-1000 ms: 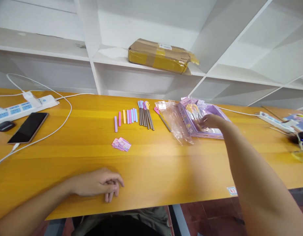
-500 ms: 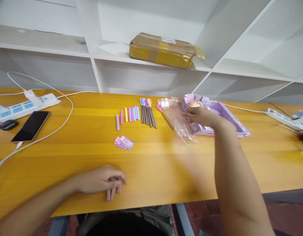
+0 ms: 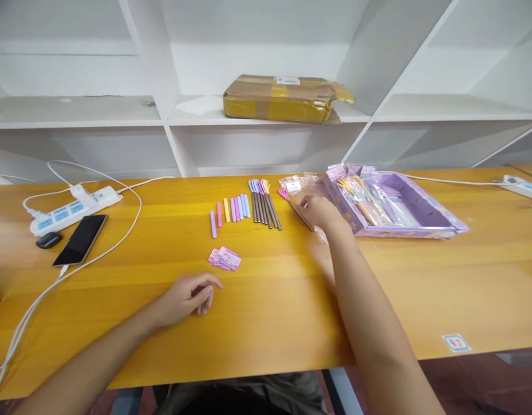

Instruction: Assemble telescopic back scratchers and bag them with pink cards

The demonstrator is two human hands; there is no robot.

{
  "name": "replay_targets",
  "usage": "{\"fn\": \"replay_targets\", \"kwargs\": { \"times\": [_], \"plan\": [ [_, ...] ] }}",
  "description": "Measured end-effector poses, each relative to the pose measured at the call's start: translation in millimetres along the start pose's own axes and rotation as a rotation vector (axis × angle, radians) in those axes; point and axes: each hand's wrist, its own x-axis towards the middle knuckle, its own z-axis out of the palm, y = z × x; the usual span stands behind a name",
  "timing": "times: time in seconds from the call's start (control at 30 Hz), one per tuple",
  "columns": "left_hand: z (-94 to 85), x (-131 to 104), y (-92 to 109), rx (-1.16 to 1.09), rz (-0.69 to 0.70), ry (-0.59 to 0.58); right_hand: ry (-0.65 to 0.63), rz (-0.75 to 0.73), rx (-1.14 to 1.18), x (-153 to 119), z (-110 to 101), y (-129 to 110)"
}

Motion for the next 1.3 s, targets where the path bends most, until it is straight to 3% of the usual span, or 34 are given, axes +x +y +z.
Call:
{"fn": "replay_targets", "kwargs": {
  "times": [0.13,0.23,0.33,0.4,0.47,0.57,0.67,0.93,1.1,1.3],
  "plan": [
    [-3.3,8,0,-0.011,-0.010,0.063,0.015,0.001,0.007,10,7,-6],
    [-4.0,15,3,0.034,-0.022,0.112,0.079,-0.042,0.039,11,13,-26],
    [-12.0,30,15,0.316,0.009,0.184,0.103,-0.102,0.070,8,23,-55],
    [-25.7,47,24,0.627,0.030,0.270,0.119,-0.118,0.081,6,31,-71],
    [-45.1,69,29,0.851,0.016,0.427,0.130,-0.115,0.086,5,37,-79],
    [-73.3,101,27,0.924,-0.031,0.627,0.129,-0.102,0.085,3,43,-80],
    [-86.0,121,16,0.973,-0.059,0.714,0.112,-0.087,0.086,1,45,-77],
    [-81.7,118,6,1.035,-0.085,0.685,0.142,-0.020,0.241,7,50,-72],
    [-81.8,118,14,1.053,-0.122,0.653,0.338,-0.030,0.486,3,37,-76],
    [-102.5,98,29,1.016,-0.249,0.594,0.537,-0.144,0.787,-32,13,-92]
  ]
}}
